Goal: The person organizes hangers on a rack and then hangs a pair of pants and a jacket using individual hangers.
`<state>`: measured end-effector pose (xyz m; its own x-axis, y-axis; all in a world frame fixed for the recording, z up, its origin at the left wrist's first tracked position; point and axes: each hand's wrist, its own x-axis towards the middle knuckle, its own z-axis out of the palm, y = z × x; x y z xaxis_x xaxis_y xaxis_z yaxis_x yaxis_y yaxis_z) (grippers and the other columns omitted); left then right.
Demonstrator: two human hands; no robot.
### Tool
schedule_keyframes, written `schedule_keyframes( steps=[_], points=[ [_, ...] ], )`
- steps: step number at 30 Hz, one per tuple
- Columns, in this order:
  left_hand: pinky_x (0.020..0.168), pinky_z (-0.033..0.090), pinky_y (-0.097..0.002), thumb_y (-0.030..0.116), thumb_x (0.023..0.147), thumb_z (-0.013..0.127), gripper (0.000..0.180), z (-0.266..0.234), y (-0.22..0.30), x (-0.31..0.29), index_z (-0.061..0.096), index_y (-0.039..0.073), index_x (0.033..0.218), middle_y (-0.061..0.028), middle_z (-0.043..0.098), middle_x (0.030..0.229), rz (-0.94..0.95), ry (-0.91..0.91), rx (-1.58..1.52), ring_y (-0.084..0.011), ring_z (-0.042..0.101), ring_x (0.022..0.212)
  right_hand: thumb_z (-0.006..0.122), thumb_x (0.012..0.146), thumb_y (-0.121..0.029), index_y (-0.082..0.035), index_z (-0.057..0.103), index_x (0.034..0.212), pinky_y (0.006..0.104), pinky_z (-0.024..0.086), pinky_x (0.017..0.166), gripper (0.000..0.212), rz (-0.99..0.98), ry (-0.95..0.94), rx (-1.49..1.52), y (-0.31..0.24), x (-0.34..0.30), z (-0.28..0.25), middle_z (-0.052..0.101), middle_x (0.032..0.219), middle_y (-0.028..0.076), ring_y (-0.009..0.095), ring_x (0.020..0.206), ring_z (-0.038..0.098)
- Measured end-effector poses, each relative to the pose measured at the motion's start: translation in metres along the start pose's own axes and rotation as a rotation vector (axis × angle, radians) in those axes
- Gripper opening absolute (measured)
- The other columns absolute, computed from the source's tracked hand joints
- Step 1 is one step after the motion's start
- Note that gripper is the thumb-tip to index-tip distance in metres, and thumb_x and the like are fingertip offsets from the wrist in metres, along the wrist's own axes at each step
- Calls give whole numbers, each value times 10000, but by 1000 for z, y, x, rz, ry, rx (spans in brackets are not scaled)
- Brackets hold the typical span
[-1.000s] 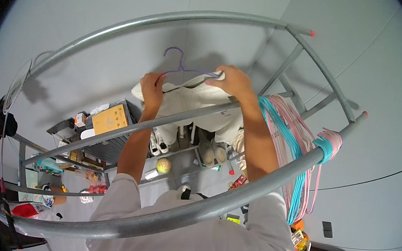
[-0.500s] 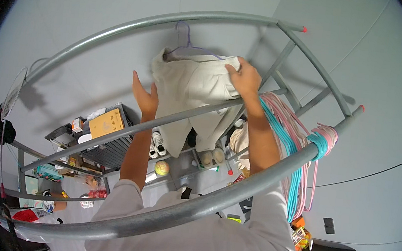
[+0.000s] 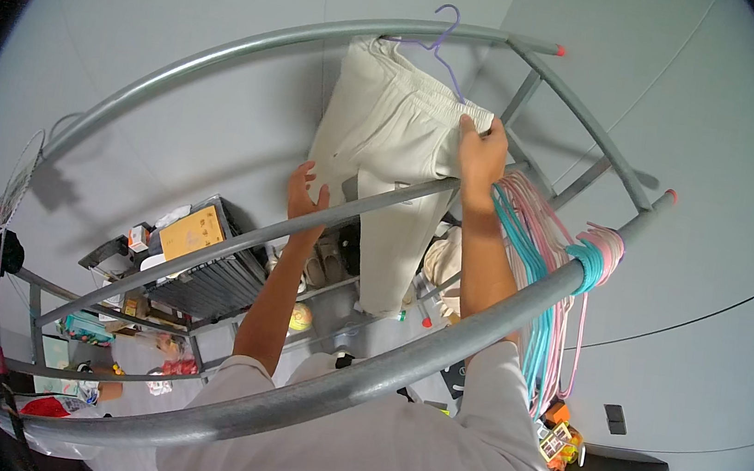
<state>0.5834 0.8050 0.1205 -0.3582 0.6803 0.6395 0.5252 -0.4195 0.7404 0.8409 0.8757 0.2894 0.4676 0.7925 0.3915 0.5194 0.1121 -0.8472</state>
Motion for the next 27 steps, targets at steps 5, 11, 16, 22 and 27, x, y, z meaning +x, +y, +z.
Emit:
schedule_keyframes(
  steps=[5, 11, 16, 22, 27],
  points=[
    [887, 467, -374, 86, 854, 608, 437, 1, 7, 3, 490, 43, 1273, -135, 542, 1220, -19, 6, -36, -254, 572, 1018, 689, 804, -171, 13, 638, 1059, 337, 473, 806, 318, -6, 19, 386, 35, 48, 12, 697, 952, 111, 234, 872, 648],
    [837, 482, -354, 37, 859, 589, 340, -2, 7, 1, 537, 37, 1195, -120, 555, 1184, -26, 10, -92, -234, 585, 948, 682, 794, -225, -69, 647, 1133, 378, 481, 853, 375, 25, 99, 150, 55, 87, 5, 700, 1038, 131, 298, 977, 659],
    [773, 496, -332, -17, 805, 608, 307, -13, 2, -3, 572, 41, 1104, -123, 557, 1163, -36, -26, -75, -225, 585, 865, 685, 778, -279, -140, 652, 1170, 402, 483, 881, 418, 59, 108, -39, 26, 101, -8, 697, 1062, 118, 313, 1032, 643],
    [768, 491, -338, 25, 835, 589, 266, -22, 8, -25, 581, 35, 1101, -136, 554, 1166, -8, -39, -41, -245, 584, 868, 633, 763, -211, -166, 657, 1183, 406, 501, 837, 423, 18, 96, -384, 50, 87, -2, 695, 1028, 153, 322, 988, 656],
    [795, 486, -352, 56, 849, 583, 240, -29, -12, -40, 595, 28, 1086, -158, 561, 1148, -98, -161, -66, -286, 585, 900, 570, 765, -186, -196, 612, 1237, 453, 458, 919, 473, -105, 128, -531, 47, 63, 6, 659, 1132, 138, 366, 1071, 591]
  ],
)
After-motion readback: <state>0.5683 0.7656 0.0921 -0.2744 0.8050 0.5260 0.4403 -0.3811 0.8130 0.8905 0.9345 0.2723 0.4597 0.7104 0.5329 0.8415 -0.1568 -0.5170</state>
